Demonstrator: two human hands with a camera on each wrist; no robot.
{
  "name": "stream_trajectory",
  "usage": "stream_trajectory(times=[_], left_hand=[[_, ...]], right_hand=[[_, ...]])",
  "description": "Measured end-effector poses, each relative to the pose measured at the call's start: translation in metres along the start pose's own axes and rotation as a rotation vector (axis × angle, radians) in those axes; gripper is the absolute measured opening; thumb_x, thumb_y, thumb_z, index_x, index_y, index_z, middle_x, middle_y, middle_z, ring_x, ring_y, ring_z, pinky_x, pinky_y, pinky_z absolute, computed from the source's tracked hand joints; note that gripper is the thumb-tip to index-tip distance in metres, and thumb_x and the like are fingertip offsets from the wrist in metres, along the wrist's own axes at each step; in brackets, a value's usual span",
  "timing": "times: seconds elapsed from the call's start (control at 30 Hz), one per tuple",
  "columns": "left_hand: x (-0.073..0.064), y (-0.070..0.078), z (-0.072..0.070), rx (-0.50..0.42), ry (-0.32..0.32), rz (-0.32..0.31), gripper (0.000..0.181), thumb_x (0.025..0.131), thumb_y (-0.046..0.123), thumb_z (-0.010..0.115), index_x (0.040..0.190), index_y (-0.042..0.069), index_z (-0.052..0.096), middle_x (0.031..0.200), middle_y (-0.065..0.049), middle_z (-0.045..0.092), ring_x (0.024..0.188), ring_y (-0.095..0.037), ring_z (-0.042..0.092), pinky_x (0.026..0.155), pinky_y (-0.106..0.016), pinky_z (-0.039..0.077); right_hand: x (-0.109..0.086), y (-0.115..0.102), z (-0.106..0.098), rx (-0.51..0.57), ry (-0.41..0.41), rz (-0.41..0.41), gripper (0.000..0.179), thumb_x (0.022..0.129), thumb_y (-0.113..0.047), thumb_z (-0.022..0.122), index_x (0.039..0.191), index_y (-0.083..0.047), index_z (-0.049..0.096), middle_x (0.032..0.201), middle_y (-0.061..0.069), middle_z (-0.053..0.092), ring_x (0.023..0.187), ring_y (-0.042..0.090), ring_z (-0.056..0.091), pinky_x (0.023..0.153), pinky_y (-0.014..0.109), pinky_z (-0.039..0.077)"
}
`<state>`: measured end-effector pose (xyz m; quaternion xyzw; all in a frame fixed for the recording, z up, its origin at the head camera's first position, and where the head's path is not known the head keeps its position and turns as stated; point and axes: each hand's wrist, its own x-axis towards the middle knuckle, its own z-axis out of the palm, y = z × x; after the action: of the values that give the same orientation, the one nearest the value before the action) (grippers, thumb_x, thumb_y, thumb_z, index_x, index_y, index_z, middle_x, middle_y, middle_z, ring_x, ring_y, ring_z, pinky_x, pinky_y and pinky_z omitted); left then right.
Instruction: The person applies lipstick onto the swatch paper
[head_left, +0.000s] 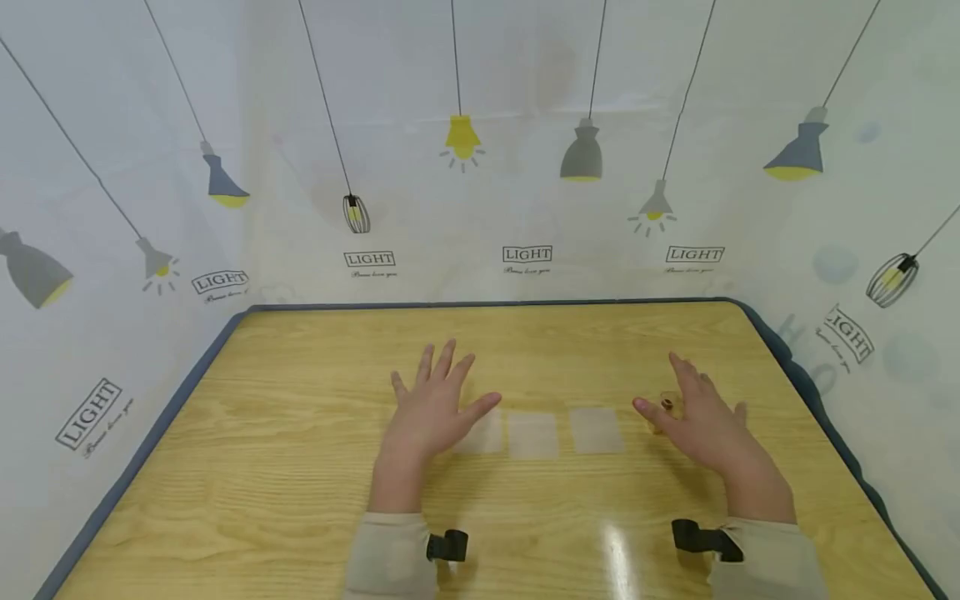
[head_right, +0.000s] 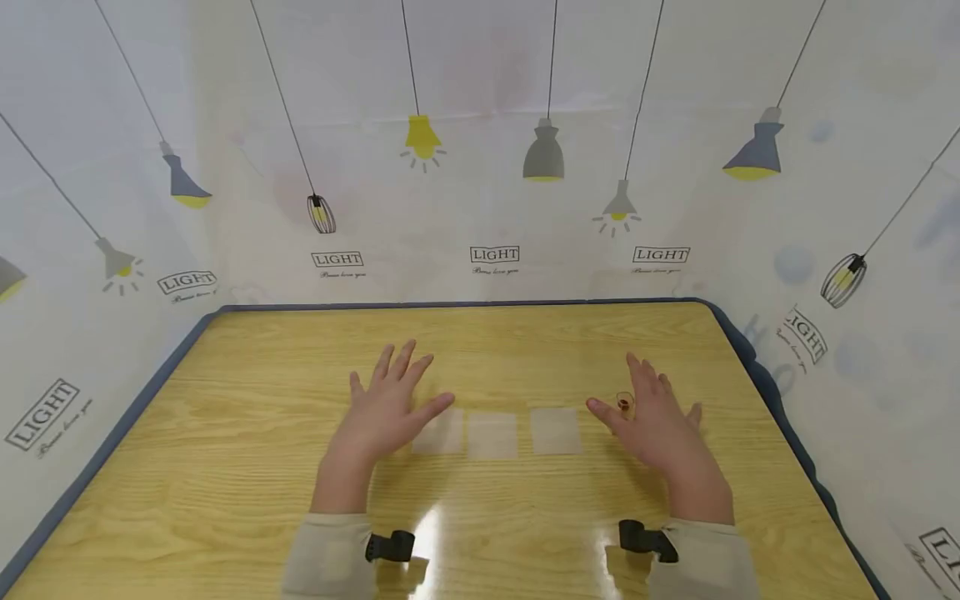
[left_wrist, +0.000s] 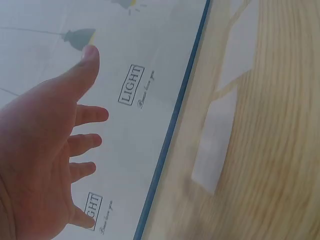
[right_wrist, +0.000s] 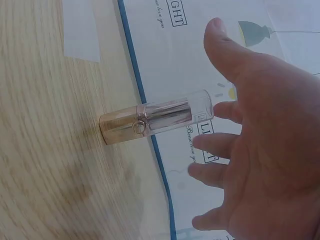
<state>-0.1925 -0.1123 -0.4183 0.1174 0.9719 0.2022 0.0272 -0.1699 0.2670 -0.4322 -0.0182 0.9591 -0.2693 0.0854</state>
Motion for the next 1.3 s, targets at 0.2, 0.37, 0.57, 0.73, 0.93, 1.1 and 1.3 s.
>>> stream_trajectory(times=[0.2, 0.37, 0.57, 0.73, 0.93, 1.1, 1.3], left_hand=[[0.007, 0.02, 0.009, 0.004, 0.042, 0.119, 0.068, 0.106, 0.061, 0.054, 0.161, 0.021, 0.048, 0.178, -0.007, 0.026, 0.167, -0.035, 0.019, 0.124, -0.081, 0.015], [0.012, 0.045, 0.025, 0.017, 0.128, 0.26, 0.054, 0.108, 0.051, 0.058, 0.152, 0.019, 0.059, 0.166, -0.008, 0.048, 0.154, -0.033, 0.046, 0.124, -0.064, 0.037], [0.014, 0.077, 0.043, 0.102, 0.103, 0.342, 0.047, 0.11, 0.048, 0.057, 0.147, 0.02, 0.063, 0.154, -0.003, 0.061, 0.145, -0.025, 0.057, 0.119, -0.045, 0.049], [0.012, 0.095, 0.056, 0.153, 0.081, 0.38, 0.042, 0.109, 0.046, 0.059, 0.142, 0.021, 0.067, 0.146, 0.001, 0.067, 0.138, -0.021, 0.062, 0.113, -0.039, 0.054], [0.009, 0.104, 0.064, 0.156, 0.083, 0.37, 0.039, 0.108, 0.044, 0.062, 0.139, 0.023, 0.069, 0.143, 0.003, 0.069, 0.135, -0.019, 0.065, 0.11, -0.037, 0.056], [0.007, 0.108, 0.064, 0.096, 0.078, 0.34, 0.036, 0.107, 0.04, 0.066, 0.138, 0.022, 0.07, 0.14, 0.003, 0.071, 0.132, -0.019, 0.067, 0.107, -0.037, 0.058], [0.002, 0.114, 0.06, -0.139, -0.002, 0.24, 0.043, 0.107, 0.037, 0.066, 0.148, 0.022, 0.063, 0.15, 0.001, 0.065, 0.134, -0.02, 0.066, 0.107, -0.038, 0.058]], right_hand=[[0.001, 0.003, 0.001, 0.059, -0.051, 0.003, 0.108, 0.101, -0.07, 0.056, 0.17, 0.0, 0.011, 0.165, 0.036, 0.036, 0.144, 0.058, 0.046, 0.106, 0.07, 0.049], [0.001, 0.009, 0.004, 0.101, -0.045, 0.005, 0.092, 0.101, -0.055, 0.068, 0.163, 0.004, 0.032, 0.146, 0.03, 0.058, 0.129, 0.048, 0.06, 0.094, 0.055, 0.06], [0.002, 0.02, 0.012, 0.145, -0.026, -0.017, 0.057, 0.103, -0.029, 0.072, 0.145, 0.005, 0.052, 0.127, 0.025, 0.067, 0.118, 0.046, 0.065, 0.092, 0.054, 0.06], [0.001, 0.026, 0.017, 0.132, -0.001, -0.027, 0.037, 0.102, -0.018, 0.071, 0.13, 0.004, 0.062, 0.118, 0.023, 0.07, 0.109, 0.043, 0.069, 0.092, 0.056, 0.059], [0.002, 0.026, 0.019, 0.117, 0.018, -0.046, 0.046, 0.103, -0.018, 0.07, 0.14, 0.008, 0.058, 0.119, 0.024, 0.071, 0.108, 0.042, 0.07, 0.096, 0.058, 0.058], [-0.002, 0.019, 0.018, 0.116, 0.021, -0.068, 0.049, 0.107, -0.02, 0.064, 0.146, 0.007, 0.052, 0.124, 0.026, 0.068, 0.104, 0.036, 0.071, 0.092, 0.055, 0.059], [-0.013, 0.002, 0.01, 0.084, 0.016, -0.137, 0.053, 0.11, -0.017, 0.059, 0.153, 0.009, 0.044, 0.132, 0.032, 0.06, 0.108, 0.038, 0.067, 0.09, 0.055, 0.06]])
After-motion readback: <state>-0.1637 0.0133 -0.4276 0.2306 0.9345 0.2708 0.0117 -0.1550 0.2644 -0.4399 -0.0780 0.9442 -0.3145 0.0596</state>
